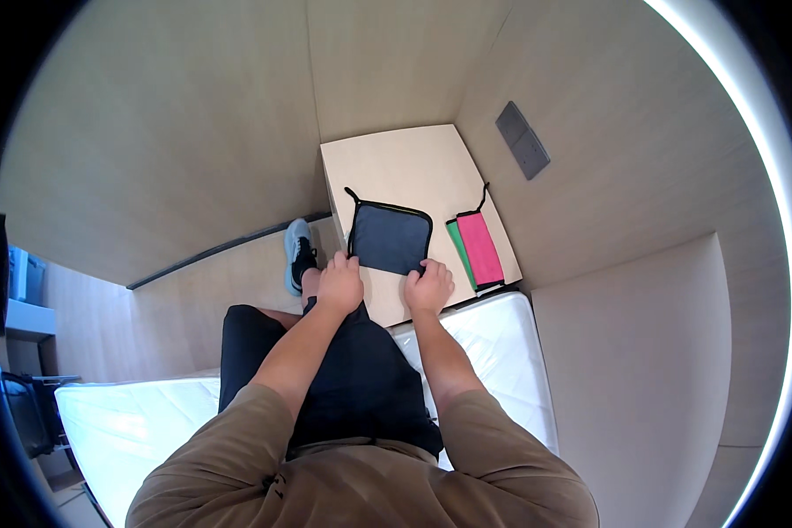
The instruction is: The person organizes several rectangular fabric cases on a nightstand, opening them to display the interior colors, closing them, and stacking them.
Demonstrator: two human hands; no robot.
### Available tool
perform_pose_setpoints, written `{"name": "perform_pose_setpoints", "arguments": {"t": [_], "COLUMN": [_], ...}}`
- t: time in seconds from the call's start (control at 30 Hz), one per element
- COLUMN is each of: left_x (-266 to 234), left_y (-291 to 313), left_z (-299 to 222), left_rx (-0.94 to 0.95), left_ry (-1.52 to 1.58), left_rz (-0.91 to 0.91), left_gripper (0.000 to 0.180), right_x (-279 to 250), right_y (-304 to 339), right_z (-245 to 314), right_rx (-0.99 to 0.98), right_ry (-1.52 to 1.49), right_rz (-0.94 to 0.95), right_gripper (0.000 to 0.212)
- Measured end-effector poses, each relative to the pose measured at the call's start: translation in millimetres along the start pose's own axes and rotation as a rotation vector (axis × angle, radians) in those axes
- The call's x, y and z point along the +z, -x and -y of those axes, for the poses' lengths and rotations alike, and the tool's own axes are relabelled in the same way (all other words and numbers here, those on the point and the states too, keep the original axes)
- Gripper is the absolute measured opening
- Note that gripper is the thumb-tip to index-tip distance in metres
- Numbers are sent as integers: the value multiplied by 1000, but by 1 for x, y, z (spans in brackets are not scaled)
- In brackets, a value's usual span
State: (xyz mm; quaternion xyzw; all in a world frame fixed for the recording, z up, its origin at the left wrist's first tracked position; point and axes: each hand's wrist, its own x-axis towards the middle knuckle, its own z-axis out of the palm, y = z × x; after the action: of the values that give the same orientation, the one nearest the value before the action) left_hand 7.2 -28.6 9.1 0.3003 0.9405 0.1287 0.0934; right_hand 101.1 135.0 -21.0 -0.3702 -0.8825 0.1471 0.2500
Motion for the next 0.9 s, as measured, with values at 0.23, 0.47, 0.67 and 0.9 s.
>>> {"name": "perform_pose_setpoints", "arguments": {"t": [0.23, 0.47, 0.67, 0.9], "left_x": [8, -27, -30, -8], "left_y": [16, 47, 57, 19], "left_z": [13, 0, -5, 34], "left_rx": [61, 49, -33, -127], "left_ry": [104, 54, 328, 702], "left_rz": [-85, 29, 13, 33], "left_gripper": [43, 37, 42, 30], "right_x": [-4, -38, -59, -75], "right_y": [9, 62, 83, 68], "right_z": [-11, -20, -22, -2], "right_rx": [-27, -86, -25, -69], "right_ry": [-67, -186, -224, -192], "right_rz": [12, 59, 142, 135], "right_gripper": [22, 19, 22, 23]}}
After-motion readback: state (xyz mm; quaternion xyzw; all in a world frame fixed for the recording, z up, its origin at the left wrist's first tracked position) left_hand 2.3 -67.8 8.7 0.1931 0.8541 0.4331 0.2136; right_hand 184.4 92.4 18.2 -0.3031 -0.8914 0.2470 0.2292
